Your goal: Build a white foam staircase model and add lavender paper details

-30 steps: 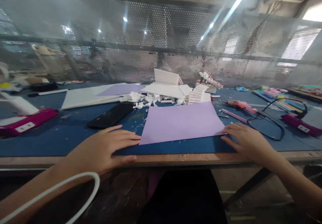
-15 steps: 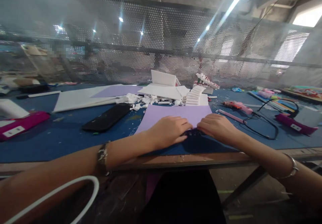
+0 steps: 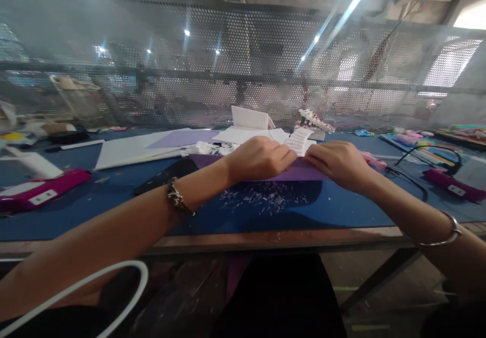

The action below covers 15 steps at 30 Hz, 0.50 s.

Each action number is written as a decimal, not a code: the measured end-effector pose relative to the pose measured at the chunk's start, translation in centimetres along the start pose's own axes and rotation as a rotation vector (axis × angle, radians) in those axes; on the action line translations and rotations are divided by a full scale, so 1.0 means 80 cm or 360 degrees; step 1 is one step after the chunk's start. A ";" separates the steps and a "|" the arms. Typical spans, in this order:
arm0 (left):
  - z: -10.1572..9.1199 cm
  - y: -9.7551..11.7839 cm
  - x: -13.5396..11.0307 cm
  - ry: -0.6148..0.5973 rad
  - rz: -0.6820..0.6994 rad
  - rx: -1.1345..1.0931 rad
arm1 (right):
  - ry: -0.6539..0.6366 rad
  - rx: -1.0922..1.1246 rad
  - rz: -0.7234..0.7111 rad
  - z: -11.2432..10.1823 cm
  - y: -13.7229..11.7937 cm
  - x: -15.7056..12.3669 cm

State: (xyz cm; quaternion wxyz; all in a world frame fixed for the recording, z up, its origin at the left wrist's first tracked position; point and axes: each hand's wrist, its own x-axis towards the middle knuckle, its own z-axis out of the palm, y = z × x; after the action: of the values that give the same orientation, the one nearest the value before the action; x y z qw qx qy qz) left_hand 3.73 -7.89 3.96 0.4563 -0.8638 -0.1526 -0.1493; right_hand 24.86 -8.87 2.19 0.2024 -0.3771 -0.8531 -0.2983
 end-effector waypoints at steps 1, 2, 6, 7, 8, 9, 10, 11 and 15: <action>-0.002 -0.005 -0.003 0.0044 0.0022 0.0054 | 0.0031 0.0007 0.0009 -0.003 0.004 0.000; -0.004 -0.009 -0.006 0.0082 0.0047 0.0115 | 0.0059 0.0025 0.0020 -0.006 0.008 -0.001; -0.012 -0.026 -0.022 0.0247 0.0165 0.0377 | 0.0114 0.0117 0.0042 -0.014 0.022 -0.007; -0.014 -0.029 -0.026 0.0279 0.0184 0.0426 | 0.0116 0.0137 0.0050 -0.015 0.024 -0.009; -0.016 -0.032 -0.032 0.0300 0.0197 0.0457 | 0.0115 0.0158 0.0057 -0.016 0.026 -0.010; -0.017 -0.035 -0.037 0.0309 0.0204 0.0474 | 0.0114 0.0179 0.0065 -0.016 0.027 -0.012; -0.019 -0.037 -0.043 0.0302 0.0204 0.0477 | 0.0109 0.0201 0.0069 -0.017 0.028 -0.014; -0.021 -0.040 -0.050 0.0287 0.0202 0.0475 | 0.0104 0.0217 0.0071 -0.017 0.029 -0.015; -0.029 -0.054 -0.078 0.0198 0.0165 0.0480 | 0.0089 0.0215 0.0057 -0.019 0.034 -0.018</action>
State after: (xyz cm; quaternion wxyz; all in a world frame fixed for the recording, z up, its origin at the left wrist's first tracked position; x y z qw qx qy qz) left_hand -3.96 -8.28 5.94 0.5963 -0.7814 -0.0999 -0.1543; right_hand 28.01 -9.18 3.43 0.2565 -0.3693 -0.8584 -0.2468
